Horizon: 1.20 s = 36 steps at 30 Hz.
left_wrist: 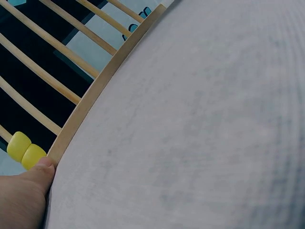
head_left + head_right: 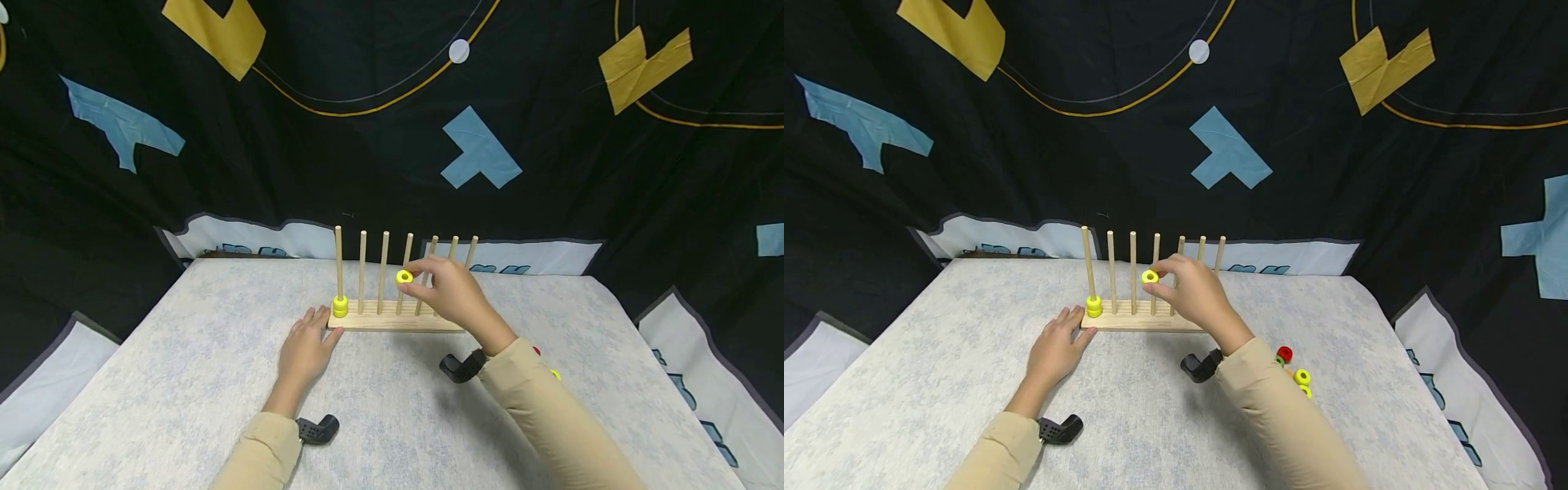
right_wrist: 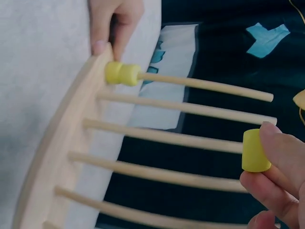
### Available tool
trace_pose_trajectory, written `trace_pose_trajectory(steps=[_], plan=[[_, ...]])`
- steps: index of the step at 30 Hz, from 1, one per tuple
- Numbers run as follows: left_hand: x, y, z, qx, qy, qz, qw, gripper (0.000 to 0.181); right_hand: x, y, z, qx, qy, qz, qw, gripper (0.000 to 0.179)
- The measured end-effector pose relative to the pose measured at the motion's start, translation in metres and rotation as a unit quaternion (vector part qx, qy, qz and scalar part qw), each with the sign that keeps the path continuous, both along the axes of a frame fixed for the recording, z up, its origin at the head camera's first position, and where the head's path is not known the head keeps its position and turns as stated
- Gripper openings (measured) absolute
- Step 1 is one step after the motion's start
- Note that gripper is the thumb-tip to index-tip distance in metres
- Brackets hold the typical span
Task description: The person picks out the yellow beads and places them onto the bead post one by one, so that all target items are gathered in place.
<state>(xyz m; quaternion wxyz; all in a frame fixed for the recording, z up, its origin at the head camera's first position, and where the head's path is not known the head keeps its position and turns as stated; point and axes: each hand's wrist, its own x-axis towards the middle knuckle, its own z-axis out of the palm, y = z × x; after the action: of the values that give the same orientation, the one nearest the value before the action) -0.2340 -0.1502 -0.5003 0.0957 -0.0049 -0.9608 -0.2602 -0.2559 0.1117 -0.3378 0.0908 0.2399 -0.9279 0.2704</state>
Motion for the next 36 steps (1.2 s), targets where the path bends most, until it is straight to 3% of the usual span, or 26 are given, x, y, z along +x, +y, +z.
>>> trace_pose_trajectory(steps=[9, 17, 22, 30, 36], plan=[[0.0, -0.001, 0.0, 0.005, -0.008, 0.003, 1.0, 0.064, -0.008, -0.028, 0.024, -0.008, 0.035, 0.003, 0.9993, 0.036], [0.0, -0.002, 0.001, 0.009, -0.002, 0.003, 1.0, 0.062, -0.015, -0.05, 0.043, -0.024, 0.037, 0.015, 0.9989, 0.039], [0.001, -0.002, 0.0, 0.017, -0.004, 0.001, 0.9998, 0.061, -0.02, -0.064, 0.051, -0.027, 0.016, 0.009, 0.9995, 0.041], [0.001, -0.002, -0.001, 0.019, -0.005, 0.005, 0.9998, 0.061, -0.029, -0.088, 0.058, -0.022, 0.004, -0.007, 0.9997, 0.041], [0.001, -0.001, 0.0, 0.019, -0.006, 0.007, 0.9998, 0.061, -0.034, -0.1, 0.055, -0.02, 0.045, -0.019, 0.9986, 0.039]])
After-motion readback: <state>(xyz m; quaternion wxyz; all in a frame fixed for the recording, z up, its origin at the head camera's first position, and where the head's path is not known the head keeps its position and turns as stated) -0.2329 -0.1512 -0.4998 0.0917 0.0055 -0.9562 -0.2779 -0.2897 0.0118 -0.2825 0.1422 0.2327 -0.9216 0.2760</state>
